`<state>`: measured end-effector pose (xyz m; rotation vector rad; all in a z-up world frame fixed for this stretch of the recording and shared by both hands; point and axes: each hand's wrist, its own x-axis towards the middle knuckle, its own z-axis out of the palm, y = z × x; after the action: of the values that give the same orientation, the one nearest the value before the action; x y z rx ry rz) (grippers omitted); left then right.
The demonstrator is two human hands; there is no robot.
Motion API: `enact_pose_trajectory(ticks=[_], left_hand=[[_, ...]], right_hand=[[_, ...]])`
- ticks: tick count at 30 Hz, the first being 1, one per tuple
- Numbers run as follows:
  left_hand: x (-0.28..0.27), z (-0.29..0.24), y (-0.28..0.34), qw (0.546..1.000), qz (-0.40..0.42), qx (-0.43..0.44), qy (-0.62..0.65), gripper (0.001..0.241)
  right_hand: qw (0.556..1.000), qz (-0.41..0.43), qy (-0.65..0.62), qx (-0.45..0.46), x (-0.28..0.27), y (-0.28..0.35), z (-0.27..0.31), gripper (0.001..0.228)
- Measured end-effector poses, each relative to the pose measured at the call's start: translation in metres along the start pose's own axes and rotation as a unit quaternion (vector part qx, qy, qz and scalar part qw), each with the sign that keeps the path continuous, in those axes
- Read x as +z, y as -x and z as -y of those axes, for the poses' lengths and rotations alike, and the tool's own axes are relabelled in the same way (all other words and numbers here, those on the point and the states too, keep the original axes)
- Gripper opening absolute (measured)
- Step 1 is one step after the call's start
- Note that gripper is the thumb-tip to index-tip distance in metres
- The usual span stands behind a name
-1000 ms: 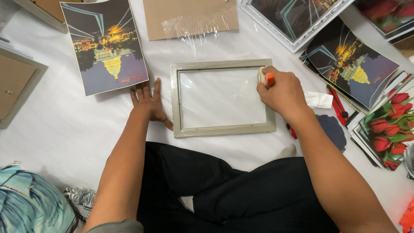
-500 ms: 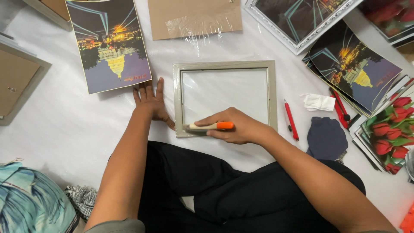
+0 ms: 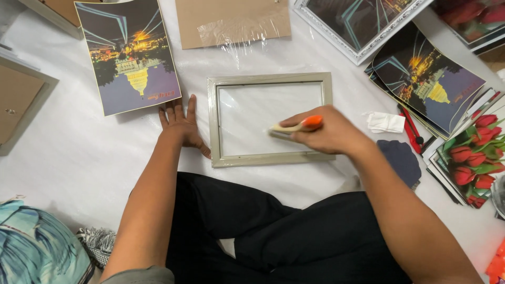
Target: Assembling a picture frame by inserting a print and applying sealant to the back with a brush
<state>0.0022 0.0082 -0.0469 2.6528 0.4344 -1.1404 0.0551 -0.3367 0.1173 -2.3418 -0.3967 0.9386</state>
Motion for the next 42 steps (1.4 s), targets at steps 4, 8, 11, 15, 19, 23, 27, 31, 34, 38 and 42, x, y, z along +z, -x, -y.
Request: enact_pose_trajectory(ticks=[4, 8, 11, 15, 19, 23, 27, 31, 34, 38, 42], left_hand=[[-0.003, -0.001, 0.002, 1.000, 0.003, 0.005, -0.011, 0.188], [-0.005, -0.001, 0.009, 1.000, 0.011, -0.004, -0.015, 0.188], [-0.005, -0.002, 0.006, 1.000, 0.014, -0.004, -0.017, 0.189], [-0.007, -0.004, 0.005, 1.000, 0.013, -0.007, -0.014, 0.192], [-0.009, -0.005, 0.011, 1.000, 0.011, -0.005, -0.019, 0.190], [-0.009, -0.005, 0.012, 1.000, 0.011, -0.002, -0.014, 0.189], [-0.009, -0.004, 0.010, 1.000, 0.020, -0.005, -0.014, 0.187], [-0.008, -0.004, 0.009, 0.999, 0.022, -0.006, -0.024, 0.189], [-0.010, -0.006, 0.012, 1.000, 0.018, -0.006, -0.024, 0.188], [-0.008, -0.004, 0.013, 1.000, 0.016, -0.001, -0.018, 0.186], [-0.007, -0.003, 0.007, 1.000, 0.021, -0.005, -0.019, 0.187]], right_hand=[[0.994, 0.098, -0.017, -0.051, 0.013, 0.000, 0.022, 0.041], [0.977, 0.109, 0.153, 0.096, -0.013, -0.006, 0.001, 0.042], [0.965, 0.033, 0.222, 0.134, -0.027, -0.003, -0.009, 0.047], [1.000, -0.010, -0.021, 0.013, -0.007, 0.002, 0.008, 0.040], [0.990, 0.072, -0.062, -0.107, 0.018, 0.003, 0.025, 0.039], [0.987, 0.122, 0.094, 0.036, -0.001, -0.003, 0.006, 0.038], [0.958, 0.036, 0.254, 0.131, -0.026, -0.008, -0.018, 0.044], [0.998, 0.015, 0.012, 0.055, -0.002, -0.001, 0.003, 0.042], [0.989, 0.072, -0.103, -0.080, 0.013, 0.000, 0.019, 0.039], [0.989, 0.095, 0.098, 0.060, -0.002, -0.015, -0.018, 0.040], [0.963, -0.080, 0.206, 0.157, -0.039, -0.036, -0.079, 0.050]])
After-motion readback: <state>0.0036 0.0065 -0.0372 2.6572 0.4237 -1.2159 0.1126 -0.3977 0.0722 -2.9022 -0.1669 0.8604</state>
